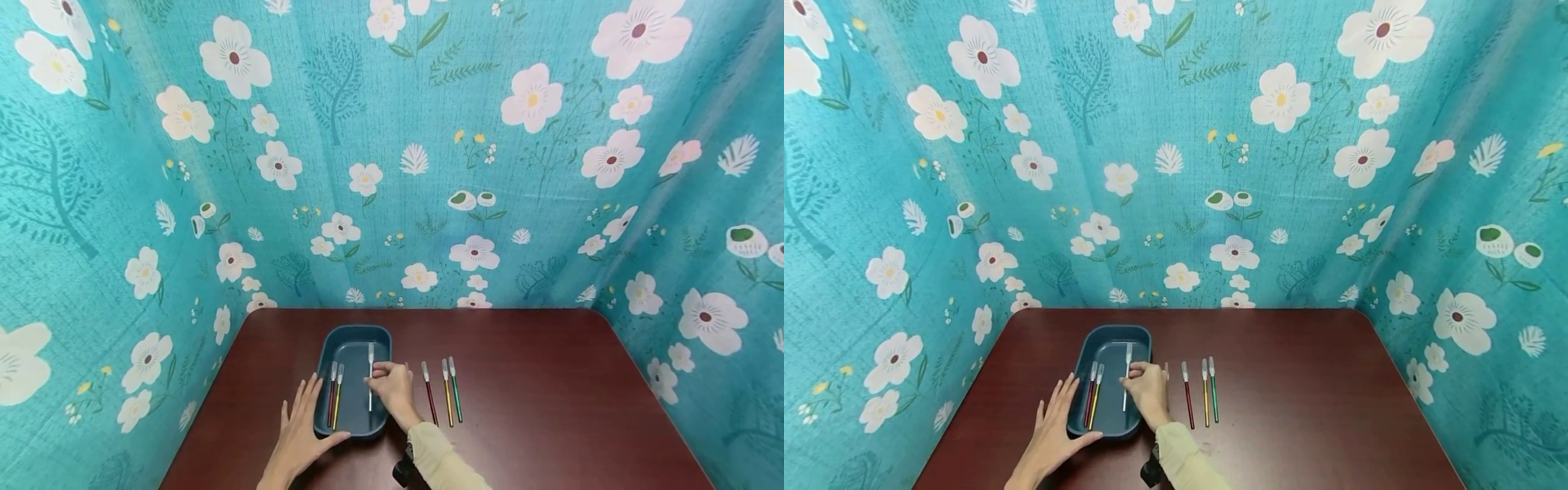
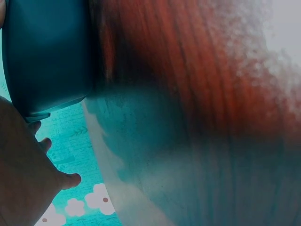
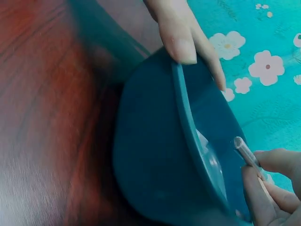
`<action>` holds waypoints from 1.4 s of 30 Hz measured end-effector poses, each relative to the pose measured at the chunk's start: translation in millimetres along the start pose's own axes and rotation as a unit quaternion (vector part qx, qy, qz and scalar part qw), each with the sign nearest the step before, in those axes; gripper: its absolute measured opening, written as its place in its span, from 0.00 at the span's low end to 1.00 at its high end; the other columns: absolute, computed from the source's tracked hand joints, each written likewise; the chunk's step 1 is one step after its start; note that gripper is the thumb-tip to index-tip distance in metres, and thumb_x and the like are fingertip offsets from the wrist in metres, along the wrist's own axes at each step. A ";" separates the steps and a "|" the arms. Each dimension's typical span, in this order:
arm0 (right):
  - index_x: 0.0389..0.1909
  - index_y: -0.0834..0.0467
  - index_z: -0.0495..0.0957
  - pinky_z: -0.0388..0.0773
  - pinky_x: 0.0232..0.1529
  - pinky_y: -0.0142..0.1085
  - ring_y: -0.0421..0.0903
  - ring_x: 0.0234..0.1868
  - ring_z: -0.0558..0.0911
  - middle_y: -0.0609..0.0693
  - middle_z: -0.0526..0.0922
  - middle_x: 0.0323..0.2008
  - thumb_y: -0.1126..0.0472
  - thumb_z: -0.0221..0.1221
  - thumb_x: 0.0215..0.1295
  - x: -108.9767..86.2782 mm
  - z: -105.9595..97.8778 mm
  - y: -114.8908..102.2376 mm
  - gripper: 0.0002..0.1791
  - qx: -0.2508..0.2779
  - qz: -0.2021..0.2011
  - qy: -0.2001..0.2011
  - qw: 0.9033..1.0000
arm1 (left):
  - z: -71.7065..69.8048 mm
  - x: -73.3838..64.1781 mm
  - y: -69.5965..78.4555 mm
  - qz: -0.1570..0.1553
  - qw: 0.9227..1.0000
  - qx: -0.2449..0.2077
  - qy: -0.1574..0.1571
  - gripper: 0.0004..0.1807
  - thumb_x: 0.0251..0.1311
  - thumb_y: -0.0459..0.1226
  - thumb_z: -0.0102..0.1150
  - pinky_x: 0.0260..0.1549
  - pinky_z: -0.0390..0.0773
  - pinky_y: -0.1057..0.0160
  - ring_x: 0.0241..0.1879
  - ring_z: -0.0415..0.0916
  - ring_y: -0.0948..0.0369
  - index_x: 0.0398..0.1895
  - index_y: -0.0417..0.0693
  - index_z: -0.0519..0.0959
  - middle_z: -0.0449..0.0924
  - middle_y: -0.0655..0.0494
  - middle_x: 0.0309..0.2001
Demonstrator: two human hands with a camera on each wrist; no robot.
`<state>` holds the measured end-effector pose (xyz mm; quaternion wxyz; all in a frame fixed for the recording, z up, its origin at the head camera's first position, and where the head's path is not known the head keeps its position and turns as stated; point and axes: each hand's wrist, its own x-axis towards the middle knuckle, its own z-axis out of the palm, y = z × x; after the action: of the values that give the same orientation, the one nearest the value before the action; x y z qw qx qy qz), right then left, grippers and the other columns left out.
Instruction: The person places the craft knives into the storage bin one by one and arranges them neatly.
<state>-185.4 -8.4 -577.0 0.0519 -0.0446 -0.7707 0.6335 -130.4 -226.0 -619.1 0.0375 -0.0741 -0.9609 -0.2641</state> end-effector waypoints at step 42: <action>0.33 0.67 0.88 0.86 0.31 0.39 0.41 0.25 0.84 0.48 0.86 0.22 0.73 0.80 0.48 -11.1 75.1 24.4 0.12 -0.086 0.039 0.016 0.995 | 0.5 3.4 -2.3 -0.010 1.000 -0.008 -0.013 0.68 0.50 0.70 0.73 0.68 0.45 0.18 0.82 0.45 0.36 0.86 0.47 0.53 0.49 0.44 0.85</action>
<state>-184.6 -78.1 -615.7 0.0356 -0.0889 -0.8189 0.5659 -134.1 -227.3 -620.3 0.0222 -0.0683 -0.9599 -0.2710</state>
